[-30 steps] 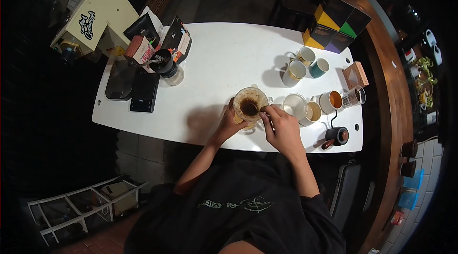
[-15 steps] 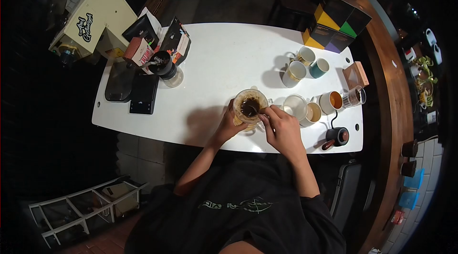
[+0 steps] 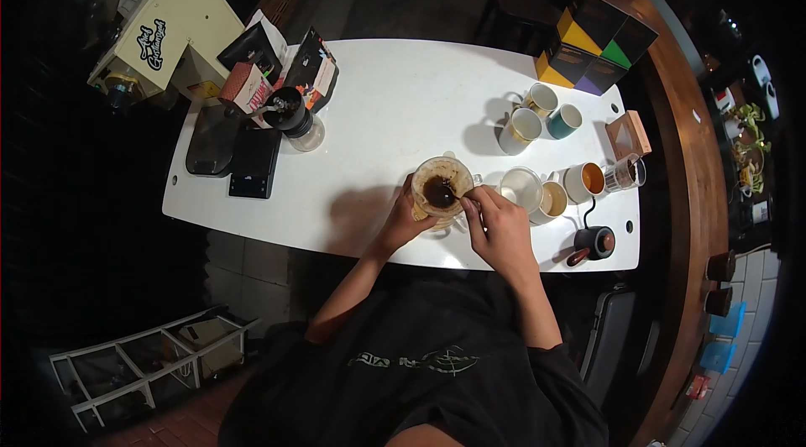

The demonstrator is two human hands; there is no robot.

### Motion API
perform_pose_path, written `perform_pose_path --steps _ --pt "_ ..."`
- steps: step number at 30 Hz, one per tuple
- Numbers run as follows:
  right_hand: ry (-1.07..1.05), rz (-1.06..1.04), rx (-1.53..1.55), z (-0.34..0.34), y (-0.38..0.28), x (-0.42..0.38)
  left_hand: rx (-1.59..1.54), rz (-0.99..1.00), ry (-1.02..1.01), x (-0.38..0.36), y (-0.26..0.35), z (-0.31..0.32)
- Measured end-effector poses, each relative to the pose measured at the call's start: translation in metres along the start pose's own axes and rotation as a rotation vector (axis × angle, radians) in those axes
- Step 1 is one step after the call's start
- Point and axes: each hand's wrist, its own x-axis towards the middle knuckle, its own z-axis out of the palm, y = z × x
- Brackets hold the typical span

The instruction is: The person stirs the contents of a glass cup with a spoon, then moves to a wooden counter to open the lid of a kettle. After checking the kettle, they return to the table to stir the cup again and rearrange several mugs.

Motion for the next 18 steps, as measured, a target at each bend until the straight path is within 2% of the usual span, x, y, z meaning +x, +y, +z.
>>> perform_pose_path --steps 7,18 --pt "-0.002 -0.010 0.118 -0.008 0.000 -0.001 0.089 0.050 0.015 -0.002 -0.008 0.000" --pt "0.033 -0.034 0.017 -0.001 0.009 0.006 0.057 0.044 0.019 -0.002 0.002 0.001"
